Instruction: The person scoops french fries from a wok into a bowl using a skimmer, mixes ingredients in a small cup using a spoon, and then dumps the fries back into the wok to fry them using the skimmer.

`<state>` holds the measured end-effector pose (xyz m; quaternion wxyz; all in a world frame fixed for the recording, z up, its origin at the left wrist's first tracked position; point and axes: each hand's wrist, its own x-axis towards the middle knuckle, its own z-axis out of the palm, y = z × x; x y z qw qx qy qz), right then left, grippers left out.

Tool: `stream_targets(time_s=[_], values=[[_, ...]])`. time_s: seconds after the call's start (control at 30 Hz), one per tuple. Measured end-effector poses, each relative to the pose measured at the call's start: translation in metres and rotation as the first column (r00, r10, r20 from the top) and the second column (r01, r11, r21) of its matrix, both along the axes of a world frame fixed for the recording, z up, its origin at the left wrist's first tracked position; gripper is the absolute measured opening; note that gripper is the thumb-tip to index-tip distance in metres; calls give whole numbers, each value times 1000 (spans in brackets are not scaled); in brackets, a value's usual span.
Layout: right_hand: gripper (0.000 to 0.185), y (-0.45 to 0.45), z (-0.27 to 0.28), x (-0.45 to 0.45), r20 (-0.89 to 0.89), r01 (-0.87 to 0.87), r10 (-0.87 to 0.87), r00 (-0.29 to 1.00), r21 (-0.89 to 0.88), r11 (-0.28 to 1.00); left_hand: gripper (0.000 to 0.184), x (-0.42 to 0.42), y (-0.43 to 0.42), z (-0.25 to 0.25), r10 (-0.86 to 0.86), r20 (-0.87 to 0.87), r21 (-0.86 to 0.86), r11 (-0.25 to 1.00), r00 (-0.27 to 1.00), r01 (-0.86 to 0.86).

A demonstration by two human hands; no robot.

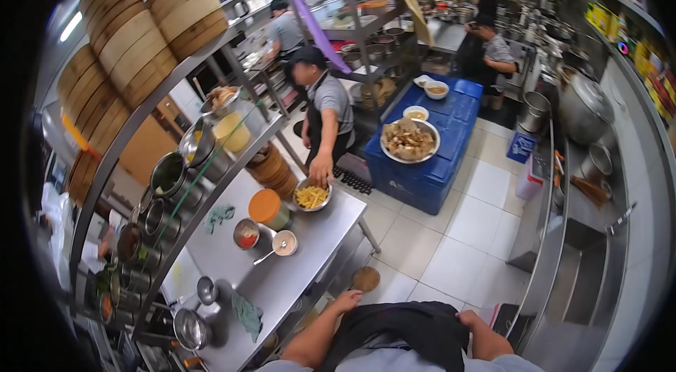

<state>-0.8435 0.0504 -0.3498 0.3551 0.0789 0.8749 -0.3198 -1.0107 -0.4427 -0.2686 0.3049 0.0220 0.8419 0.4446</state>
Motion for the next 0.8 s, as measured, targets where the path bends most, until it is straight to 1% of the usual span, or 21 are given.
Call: stream_targets(time_s=[0.03,0.07,0.1,0.13,0.17,0.2,0.23,0.27,0.3,0.33,0.37,0.4,0.47,0.5,0.53,0.57,0.63,0.67,0.73,0.77,0.8], values=[[32,7,2,-2,87,155,-150,985,-48,987,41,2,15,9,21,-3,1,1000,1000,-21],[31,15,7,0,182,328,-310,933,-78,941,42,2,32,15,-14,19,30,999,1000,14],[31,18,12,0,173,349,-333,927,-73,934,44,-7,47,17,-74,34,64,995,997,72],[32,18,18,0,108,224,-218,970,-47,973,45,-9,55,6,-171,-42,38,984,984,173],[33,21,23,0,45,107,-107,993,-9,994,47,1,53,-19,-277,-121,5,960,953,279],[38,43,-42,13,-81,95,-103,991,-102,990,54,6,45,-78,-348,-112,43,934,931,355],[40,40,-39,7,-11,47,-47,999,-1,999,67,18,40,-49,-260,162,391,902,952,180],[43,38,-9,-1,-50,42,-49,998,-136,990,67,25,29,-40,-273,255,379,911,928,163],[48,32,19,4,-88,17,-43,995,-271,963,68,27,20,-41,-268,295,219,953,917,208],[48,27,34,4,-99,39,-68,993,-270,962,68,25,11,-41,-244,344,70,970,907,234],[51,28,42,3,-126,-35,-6,992,-321,947,68,22,7,-40,-216,380,-34,968,899,247],[54,26,51,5,-152,-112,59,987,-370,922,68,17,5,-39,-188,406,-99,964,894,248],[73,28,91,18,-240,-252,169,956,-379,890,69,8,8,-37,-153,429,-157,958,890,240],[78,27,140,27,-163,-312,279,947,-242,919,69,4,10,-35,-141,434,-175,956,890,236],[83,25,179,40,-67,-377,372,926,-110,920,70,-1,10,-32,-122,449,-196,953,885,231],[83,24,188,52,-72,-373,367,928,-110,921,70,-5,13,-30,-113,450,-213,950,886,229],[84,23,202,68,-39,-434,439,898,-253,865,71,-13,18,-27,-98,446,-239,945,890,224],[84,22,212,69,-41,-431,435,899,-252,866,71,-18,21,-26,-93,443,-247,944,892,221],[80,6,267,41,-121,-439,422,898,-262,859,72,-23,25,-25,-87,439,-258,941,894,218],[80,0,289,30,-118,-434,418,901,-268,860,72,-24,26,-26,-87,438,-263,939,895,220],[80,-5,310,19,-78,-376,372,925,-331,866,72,-25,27,-27,-86,437,-266,939,895,220]])
